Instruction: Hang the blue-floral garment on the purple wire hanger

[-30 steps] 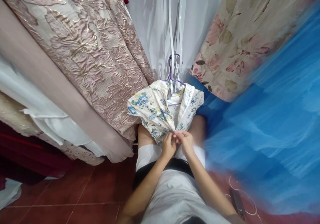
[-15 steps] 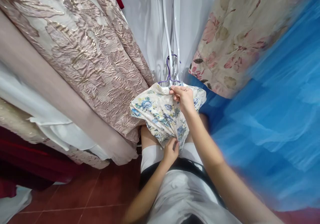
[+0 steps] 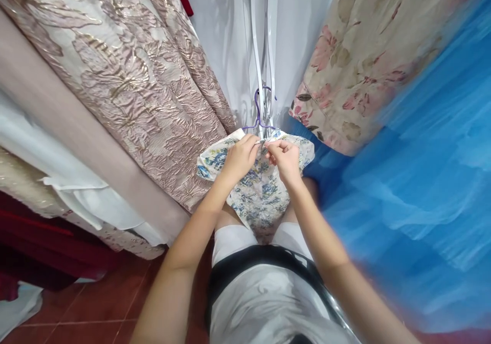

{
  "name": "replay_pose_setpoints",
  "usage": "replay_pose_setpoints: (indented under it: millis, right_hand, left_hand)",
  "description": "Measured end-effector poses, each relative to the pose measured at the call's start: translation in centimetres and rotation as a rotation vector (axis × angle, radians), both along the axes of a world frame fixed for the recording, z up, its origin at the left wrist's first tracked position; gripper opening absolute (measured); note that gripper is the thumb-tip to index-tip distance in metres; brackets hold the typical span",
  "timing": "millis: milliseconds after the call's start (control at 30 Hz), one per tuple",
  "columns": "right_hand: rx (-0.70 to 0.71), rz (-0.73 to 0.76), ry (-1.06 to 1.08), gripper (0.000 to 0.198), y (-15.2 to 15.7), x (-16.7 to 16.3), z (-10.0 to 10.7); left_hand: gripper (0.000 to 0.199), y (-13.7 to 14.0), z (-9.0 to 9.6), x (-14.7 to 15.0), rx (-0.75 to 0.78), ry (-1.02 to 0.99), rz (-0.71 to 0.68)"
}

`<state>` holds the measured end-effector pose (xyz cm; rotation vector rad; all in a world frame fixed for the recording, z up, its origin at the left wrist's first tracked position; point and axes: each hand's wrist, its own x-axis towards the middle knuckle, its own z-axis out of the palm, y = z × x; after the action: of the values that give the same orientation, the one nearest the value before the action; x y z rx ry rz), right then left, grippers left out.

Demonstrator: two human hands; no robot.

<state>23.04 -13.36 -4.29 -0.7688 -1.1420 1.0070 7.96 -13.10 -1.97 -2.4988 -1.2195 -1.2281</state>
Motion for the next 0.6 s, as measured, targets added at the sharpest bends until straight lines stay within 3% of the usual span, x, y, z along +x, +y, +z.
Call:
replay_pose_setpoints:
  millis: [200, 367, 600]
  right_hand:
    - [-0.050, 0.030, 0.046, 0.030, 1.1, -0.5, -1.4]
    - [-0.033, 0.006, 0.069, 0.029, 0.5, -0.6, -0.9]
    - [-0.033, 0.038, 0.032, 0.031, -0.2, -1.4, -1.0]
  left_hand:
    - [0.022, -0.3, 0.1, -0.3, 0.011, 0.050, -0.014]
    - [0.016, -1.2, 0.7, 0.3, 0.031, 0.015, -0.006]
    - [0.022, -1.5, 1.2, 1.2, 0.131, -0.244, 0.025]
